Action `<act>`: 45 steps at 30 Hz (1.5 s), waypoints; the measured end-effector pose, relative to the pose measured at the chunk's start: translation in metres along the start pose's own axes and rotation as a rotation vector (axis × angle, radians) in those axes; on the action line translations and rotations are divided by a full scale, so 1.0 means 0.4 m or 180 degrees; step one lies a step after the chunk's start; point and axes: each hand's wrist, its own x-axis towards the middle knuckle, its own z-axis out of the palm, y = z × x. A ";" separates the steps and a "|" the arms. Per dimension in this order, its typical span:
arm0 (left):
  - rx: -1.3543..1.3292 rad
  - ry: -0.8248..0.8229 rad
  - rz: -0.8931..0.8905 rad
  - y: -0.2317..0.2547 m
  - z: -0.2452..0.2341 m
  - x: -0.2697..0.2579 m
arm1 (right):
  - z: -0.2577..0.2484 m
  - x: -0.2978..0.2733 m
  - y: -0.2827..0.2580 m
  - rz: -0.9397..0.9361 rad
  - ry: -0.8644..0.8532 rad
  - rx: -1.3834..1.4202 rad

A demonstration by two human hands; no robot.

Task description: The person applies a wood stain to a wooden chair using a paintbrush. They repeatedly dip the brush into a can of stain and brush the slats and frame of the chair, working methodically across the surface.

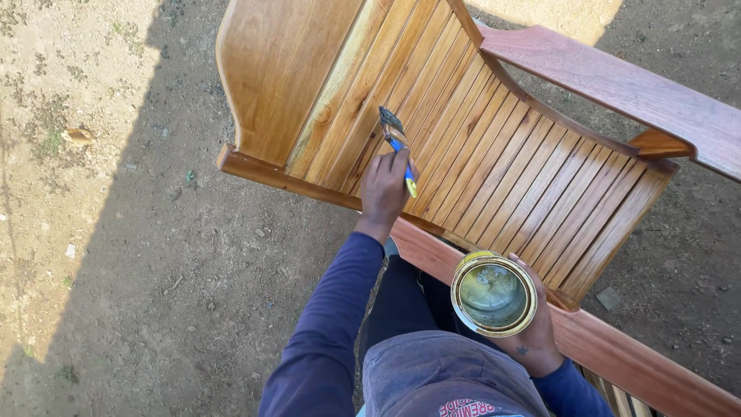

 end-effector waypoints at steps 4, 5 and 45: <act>0.0449 -0.0217 0.0040 -0.029 0.060 0.005 | -0.007 -0.017 -0.003 -0.0082 0.0081 -0.0094; 0.0444 -0.0220 0.0037 -0.032 0.065 0.006 | -0.014 -0.014 -0.002 -0.0082 0.0088 -0.0096; 0.1417 -0.1518 0.0148 -0.081 -0.040 -0.091 | -0.057 -0.005 -0.001 -0.0049 0.0043 -0.0106</act>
